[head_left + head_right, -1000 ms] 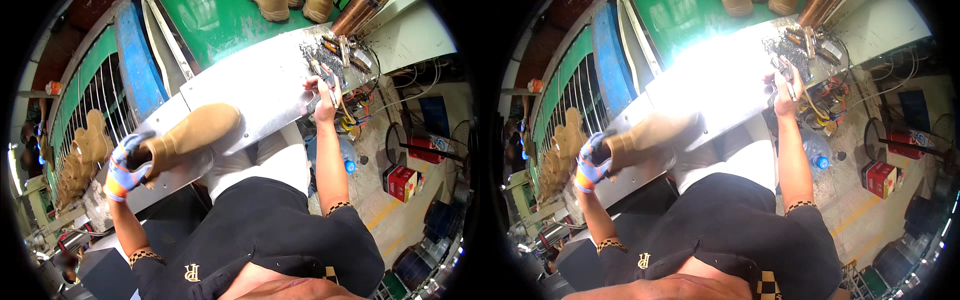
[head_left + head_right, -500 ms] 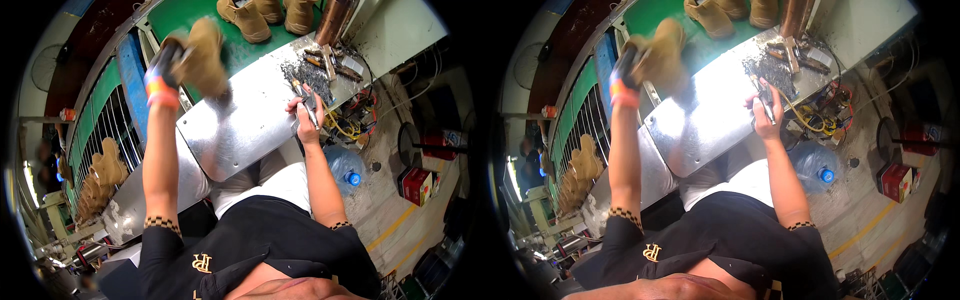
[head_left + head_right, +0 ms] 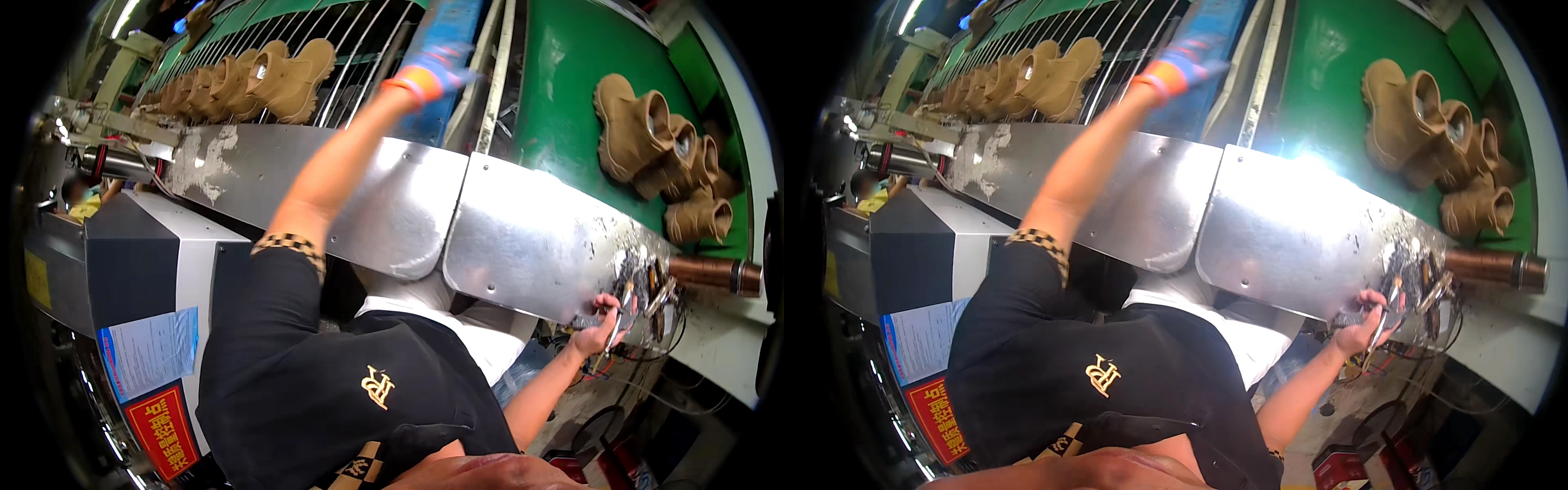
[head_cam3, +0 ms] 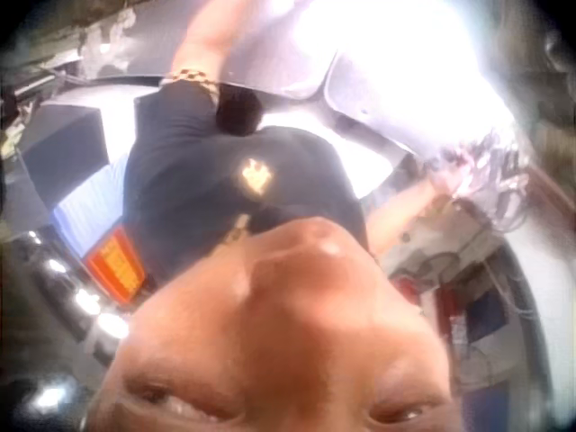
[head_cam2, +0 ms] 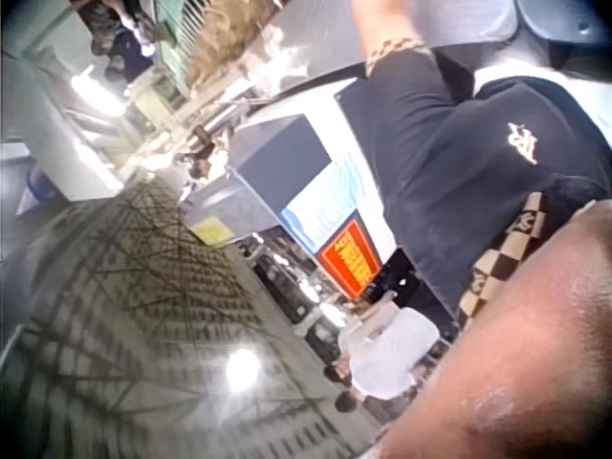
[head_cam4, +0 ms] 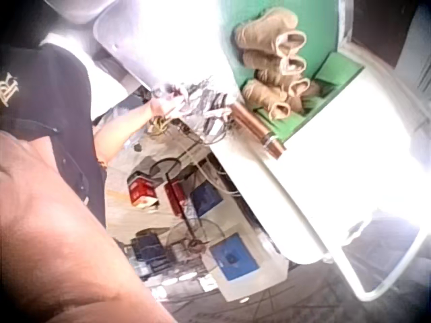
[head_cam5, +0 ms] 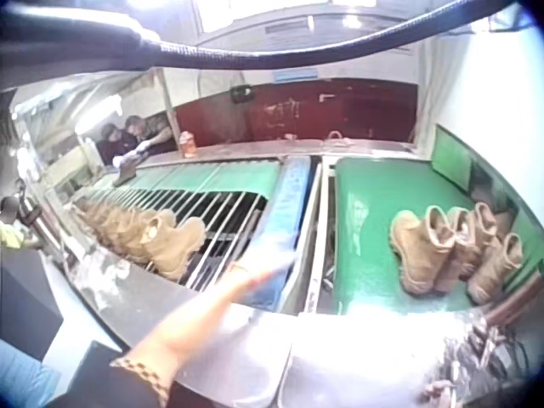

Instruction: The person cleans tan boots using an air nozzle, spraying the exterior and interior before placing them on a moving conveyor belt.

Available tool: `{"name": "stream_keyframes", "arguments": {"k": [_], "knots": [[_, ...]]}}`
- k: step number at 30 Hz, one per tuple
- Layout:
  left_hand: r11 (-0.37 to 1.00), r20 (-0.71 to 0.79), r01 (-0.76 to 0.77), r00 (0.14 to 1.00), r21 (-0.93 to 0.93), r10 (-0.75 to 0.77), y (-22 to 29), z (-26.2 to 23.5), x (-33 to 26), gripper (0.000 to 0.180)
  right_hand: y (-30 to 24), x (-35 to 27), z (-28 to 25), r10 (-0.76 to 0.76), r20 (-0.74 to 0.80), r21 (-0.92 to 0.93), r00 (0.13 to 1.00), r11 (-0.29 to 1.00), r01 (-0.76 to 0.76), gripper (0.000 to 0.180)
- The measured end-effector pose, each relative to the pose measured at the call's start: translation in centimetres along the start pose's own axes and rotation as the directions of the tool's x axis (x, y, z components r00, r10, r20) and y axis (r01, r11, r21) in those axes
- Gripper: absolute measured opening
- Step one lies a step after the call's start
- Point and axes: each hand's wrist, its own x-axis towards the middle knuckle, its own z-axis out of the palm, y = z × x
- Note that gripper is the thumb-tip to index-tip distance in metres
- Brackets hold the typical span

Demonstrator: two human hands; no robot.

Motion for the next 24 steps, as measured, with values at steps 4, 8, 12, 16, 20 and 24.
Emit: {"name": "stream_keyframes", "arguments": {"k": [4,8,12,16,20,24], "knots": [[0.527,-0.443,0.603,0.797,0.598,-0.41,-9.4,-20.3,-2.7,0.09,0.5,0.0,-0.5,0.054,-0.001,0.028,0.999,0.998,-0.054,0.056],[0.607,-0.298,0.743,0.669,0.282,-0.681,-26.5,-25.8,-8.9,0.103,1.7,0.5,-1.3,0.065,0.045,0.069,0.997,0.995,-0.068,0.057],[0.544,-0.438,0.762,0.647,0.35,-0.624,-25.8,-23.0,-7.0,0.091,1.0,0.2,-0.2,0.129,-0.055,0.182,0.99,0.976,-0.117,0.057],[0.785,-0.507,0.579,0.755,0.219,-0.415,-19.0,-19.2,-10.2,0.071,1.7,1.4,0.1,0.067,-0.02,0.104,0.998,0.992,-0.065,0.054],[0.948,-0.401,0.066,0.895,-0.311,-0.193,-14.1,-13.1,-16.5,0.031,0.2,0.7,0.7,0.068,-0.054,0.099,0.996,0.993,-0.063,0.054],[0.93,-0.088,-0.28,0.96,-0.239,0.266,-1.8,-14.0,-21.0,0.024,0.5,0.6,0.1,0.063,-0.025,0.095,0.998,0.994,-0.06,0.054]]}}
